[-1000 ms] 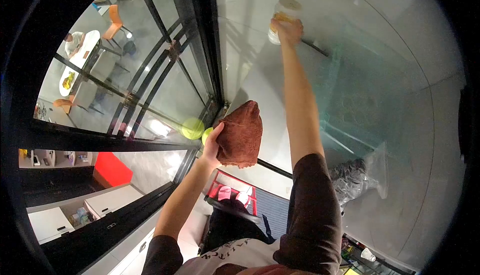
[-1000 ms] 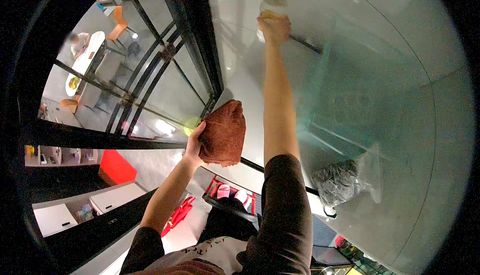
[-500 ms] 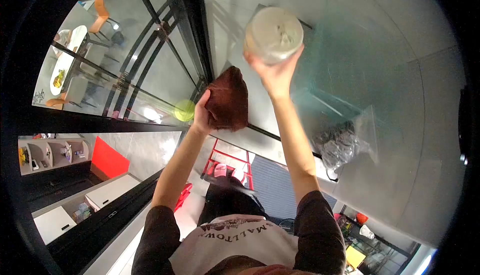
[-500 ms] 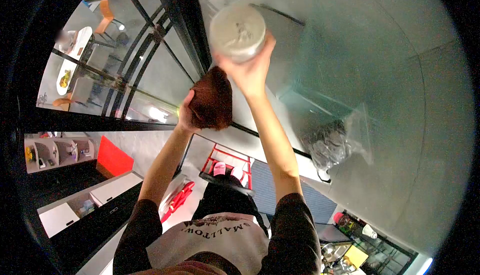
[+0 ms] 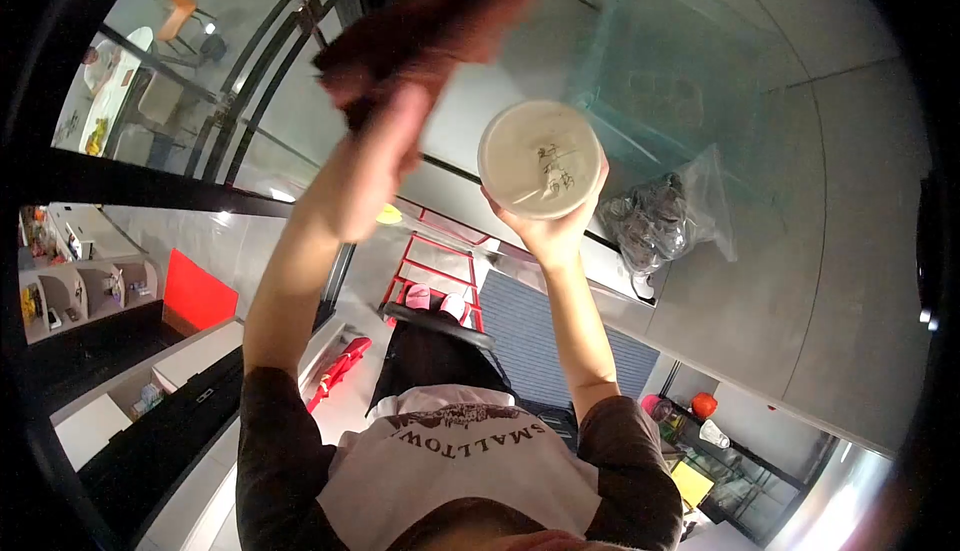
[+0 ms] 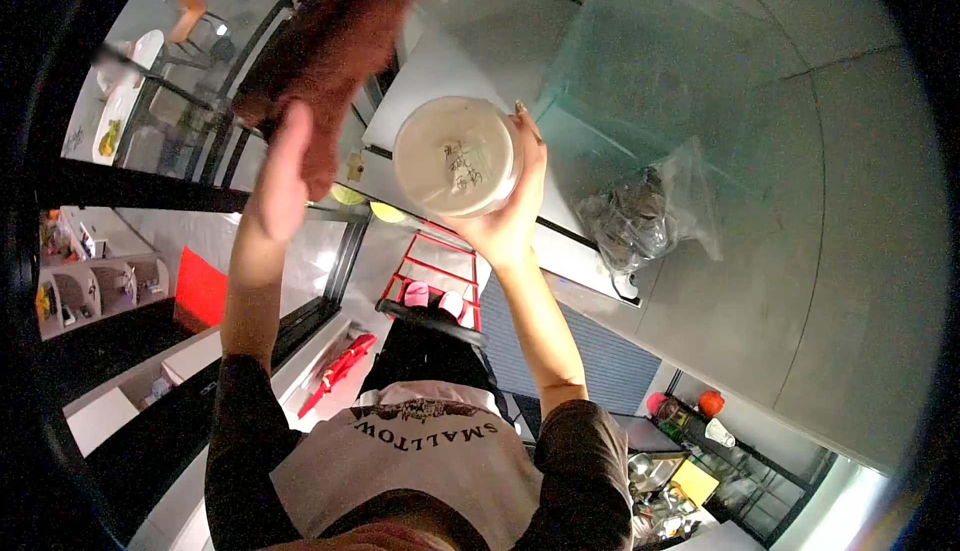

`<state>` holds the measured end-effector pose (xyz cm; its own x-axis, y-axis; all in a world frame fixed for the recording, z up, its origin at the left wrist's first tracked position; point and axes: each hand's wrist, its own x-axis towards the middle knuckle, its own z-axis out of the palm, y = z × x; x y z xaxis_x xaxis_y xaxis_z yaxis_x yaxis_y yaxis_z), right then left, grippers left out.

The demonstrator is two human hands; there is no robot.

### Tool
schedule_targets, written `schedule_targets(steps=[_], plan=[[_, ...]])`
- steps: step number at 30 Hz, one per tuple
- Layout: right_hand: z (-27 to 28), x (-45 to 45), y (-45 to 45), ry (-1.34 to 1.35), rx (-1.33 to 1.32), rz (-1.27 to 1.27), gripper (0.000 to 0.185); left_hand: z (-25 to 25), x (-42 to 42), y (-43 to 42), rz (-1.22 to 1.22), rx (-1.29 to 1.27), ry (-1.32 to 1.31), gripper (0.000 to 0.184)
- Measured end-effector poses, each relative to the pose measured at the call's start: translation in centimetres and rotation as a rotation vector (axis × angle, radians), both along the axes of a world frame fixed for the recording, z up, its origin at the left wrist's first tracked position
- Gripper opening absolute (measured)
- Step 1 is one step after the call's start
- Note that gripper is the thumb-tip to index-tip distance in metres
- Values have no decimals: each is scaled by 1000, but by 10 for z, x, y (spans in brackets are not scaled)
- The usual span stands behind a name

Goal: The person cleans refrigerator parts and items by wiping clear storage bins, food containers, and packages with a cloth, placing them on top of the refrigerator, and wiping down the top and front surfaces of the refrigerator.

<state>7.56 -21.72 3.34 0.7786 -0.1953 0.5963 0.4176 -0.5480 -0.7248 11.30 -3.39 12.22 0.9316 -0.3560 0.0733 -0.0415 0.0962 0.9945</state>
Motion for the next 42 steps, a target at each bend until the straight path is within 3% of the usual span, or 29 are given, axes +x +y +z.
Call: schedule_targets(steps=[1, 2, 4, 5, 9, 12, 24, 29, 32, 33, 34, 36, 38, 40, 42], plan=[[0, -5, 0, 0, 15, 38, 92, 7, -6, -1, -62, 230, -48, 41], [0, -9, 3, -13, 28, 39, 95, 19, -13, -13, -116, 160, -235, 38], [-3, -15, 7, -45, 51, 42, 100, 8, -9, -30, -92, 428, -807, 40], [-4, -16, 7, -46, 89, 48, 97, 9, -15, -32, -70, 552, -842, 41], [3, -26, 6, -31, -31, 15, 85, 11, -33, -32, -111, 823, -885, 43], [16, -38, 6, 10, -228, -49, 80, 6, -41, -35, -49, 798, -879, 47], [4, -50, 11, 152, -231, -47, 66, -10, -59, -41, -80, 943, -1019, 45], [9, -52, 11, 81, -333, 54, 54, -12, -69, -43, -147, 803, -1058, 46], [-31, -52, -5, 174, -186, 203, 46, -9, -79, -41, -251, 786, -1057, 48], [-31, -58, -7, -83, -434, 54, 40, -8, -86, -41, -292, 776, -1063, 48], [-31, -57, -1, 39, -409, 22, 41, -8, -93, -41, -332, 765, -1069, 49], [-18, -58, 7, 196, -292, 15, 48, -4, -106, -39, -467, 644, -978, 46], [9, -61, 13, 254, -94, 62, 59, -5, -116, -28, -606, 375, -623, 43], [-1, -57, 8, 290, 3, 86, 75, -23, -128, -8, -708, 130, -253, 38], [-15, -54, 2, 223, 46, 105, 82, -5, -136, 14, -608, -258, 1003, 37]])
